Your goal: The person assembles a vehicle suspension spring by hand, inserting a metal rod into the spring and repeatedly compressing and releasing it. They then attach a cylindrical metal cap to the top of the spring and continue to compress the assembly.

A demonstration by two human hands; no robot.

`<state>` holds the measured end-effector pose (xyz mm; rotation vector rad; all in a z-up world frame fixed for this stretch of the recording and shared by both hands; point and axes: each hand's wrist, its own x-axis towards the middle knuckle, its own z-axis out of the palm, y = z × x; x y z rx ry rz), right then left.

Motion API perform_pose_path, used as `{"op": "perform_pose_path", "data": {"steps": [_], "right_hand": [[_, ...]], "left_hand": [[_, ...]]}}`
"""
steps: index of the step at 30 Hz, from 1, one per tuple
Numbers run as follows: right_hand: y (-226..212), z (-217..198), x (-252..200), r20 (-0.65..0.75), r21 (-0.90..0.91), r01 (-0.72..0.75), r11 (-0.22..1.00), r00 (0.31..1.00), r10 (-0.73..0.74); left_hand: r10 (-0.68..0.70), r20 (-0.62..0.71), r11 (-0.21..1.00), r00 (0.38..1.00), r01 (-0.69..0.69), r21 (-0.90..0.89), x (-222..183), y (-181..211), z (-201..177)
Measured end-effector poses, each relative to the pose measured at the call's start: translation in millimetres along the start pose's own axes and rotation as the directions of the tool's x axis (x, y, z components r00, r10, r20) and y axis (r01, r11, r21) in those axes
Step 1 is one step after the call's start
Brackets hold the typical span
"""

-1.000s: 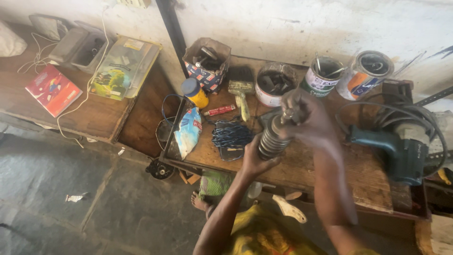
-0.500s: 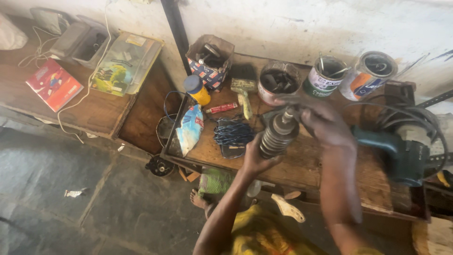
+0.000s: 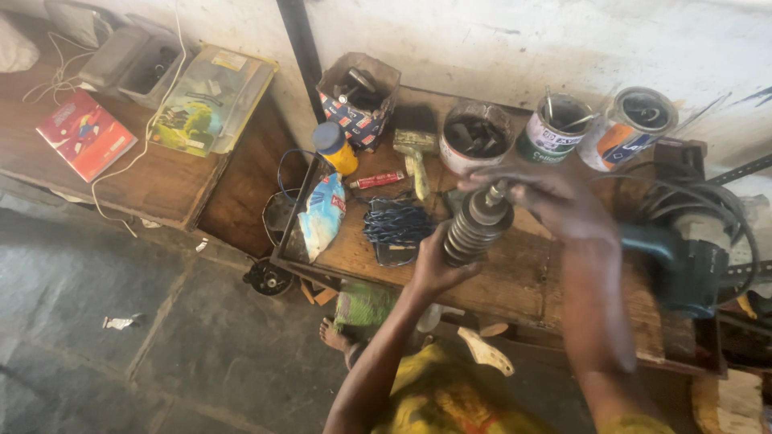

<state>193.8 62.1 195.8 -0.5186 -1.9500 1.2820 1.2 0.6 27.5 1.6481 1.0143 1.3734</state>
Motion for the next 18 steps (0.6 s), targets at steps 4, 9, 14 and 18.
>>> {"op": "perform_pose_path", "data": {"steps": [4, 9, 14, 18], "right_hand": [[-0.8, 13.2, 1.2, -0.211, -0.061, -0.152, 0.987, 0.968, 0.136], [-5.0, 9.4, -4.9, -0.242, 0.058, -0.224, 0.973, 0.942, 0.231], [5.1, -4.7, 1.0, 0.032, 0.014, 0.140, 0.990, 0.990, -0.140], [24.9, 3.2, -3.4, -0.051, 0.012, 0.267, 0.964, 0.963, -0.266]], "left_hand": [[-0.058, 0.028, 0.998, 0.998, 0.059, -0.034, 0.7, 3.0, 2.8], [-0.029, 0.047, 0.999, 0.998, 0.030, -0.033, -0.2, 3.8, 1.4], [-0.073, 0.054, 0.996, 0.996, 0.076, -0.042, -1.6, 4.1, 0.9], [-0.086, 0.082, 0.995, 0.993, 0.089, -0.041, -1.0, 1.8, 2.0]]}}
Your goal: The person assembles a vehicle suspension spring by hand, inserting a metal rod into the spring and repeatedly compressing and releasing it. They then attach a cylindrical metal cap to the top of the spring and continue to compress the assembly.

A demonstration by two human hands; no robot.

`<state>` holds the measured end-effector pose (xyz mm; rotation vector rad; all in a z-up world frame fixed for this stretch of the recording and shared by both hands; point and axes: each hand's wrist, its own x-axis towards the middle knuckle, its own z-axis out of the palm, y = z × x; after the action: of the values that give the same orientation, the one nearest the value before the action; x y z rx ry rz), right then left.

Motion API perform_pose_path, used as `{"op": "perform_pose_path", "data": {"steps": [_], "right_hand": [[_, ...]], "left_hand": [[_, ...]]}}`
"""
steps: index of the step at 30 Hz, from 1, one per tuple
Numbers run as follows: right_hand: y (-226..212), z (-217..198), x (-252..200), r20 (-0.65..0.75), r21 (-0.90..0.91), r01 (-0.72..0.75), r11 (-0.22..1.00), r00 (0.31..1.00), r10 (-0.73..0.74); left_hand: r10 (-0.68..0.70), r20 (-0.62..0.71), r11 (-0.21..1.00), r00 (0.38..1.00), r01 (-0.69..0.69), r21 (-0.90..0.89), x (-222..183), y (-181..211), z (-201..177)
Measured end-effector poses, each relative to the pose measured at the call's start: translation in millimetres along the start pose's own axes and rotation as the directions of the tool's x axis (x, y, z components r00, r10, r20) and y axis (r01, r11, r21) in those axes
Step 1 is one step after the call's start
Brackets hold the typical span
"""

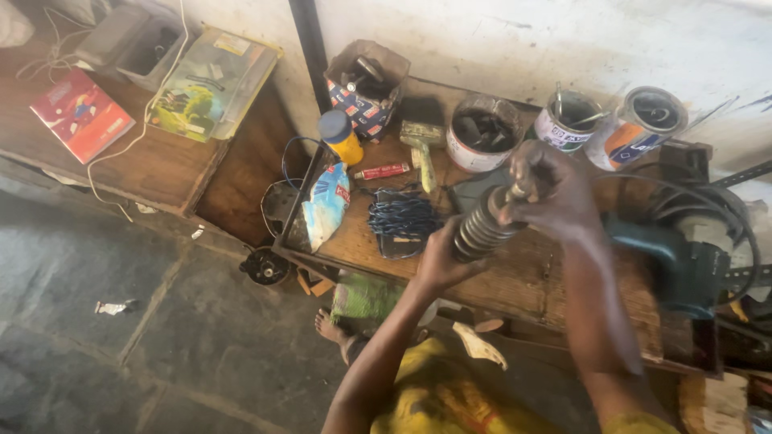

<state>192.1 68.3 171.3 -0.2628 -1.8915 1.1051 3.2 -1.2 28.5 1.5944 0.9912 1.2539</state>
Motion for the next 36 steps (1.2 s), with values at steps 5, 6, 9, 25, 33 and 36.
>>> {"op": "perform_pose_path", "data": {"steps": [5, 6, 9, 25, 33, 36], "right_hand": [[-2.8, -11.2, -3.2, 0.002, 0.055, -0.164, 0.985, 0.986, 0.164], [-3.1, -11.7, 0.8, 0.054, 0.058, -0.148, 0.987, 0.988, 0.145], [-4.5, -0.7, 7.8, -0.004, 0.047, -0.111, 0.993, 0.994, 0.112], [-5.6, -17.1, -14.5, -0.060, -0.011, -0.287, 0.958, 0.956, 0.286], [-7.1, -45.8, -20.3, 0.175, 0.058, -0.204, 0.977, 0.966, 0.192], [-4.7, -33.3, -24.2, 0.113, -0.065, -0.086, 0.994, 0.989, 0.093]], "left_hand": [[0.063, -0.049, 0.998, 0.997, -0.064, -0.001, 1.1, -1.9, -2.8], [0.059, -0.054, 0.998, 0.997, -0.059, 0.006, 2.1, -1.7, -3.6], [0.036, -0.069, 0.999, 0.997, -0.034, 0.031, 2.3, -1.9, -4.4], [0.101, -0.019, 0.992, 0.995, -0.099, 0.076, 0.1, -13.7, 4.7], [0.082, -0.023, 0.995, 0.996, -0.080, 0.065, -4.7, -7.7, 2.8], [0.174, -0.044, 0.979, 0.984, -0.168, 0.115, -6.9, -3.9, -1.7]]}}
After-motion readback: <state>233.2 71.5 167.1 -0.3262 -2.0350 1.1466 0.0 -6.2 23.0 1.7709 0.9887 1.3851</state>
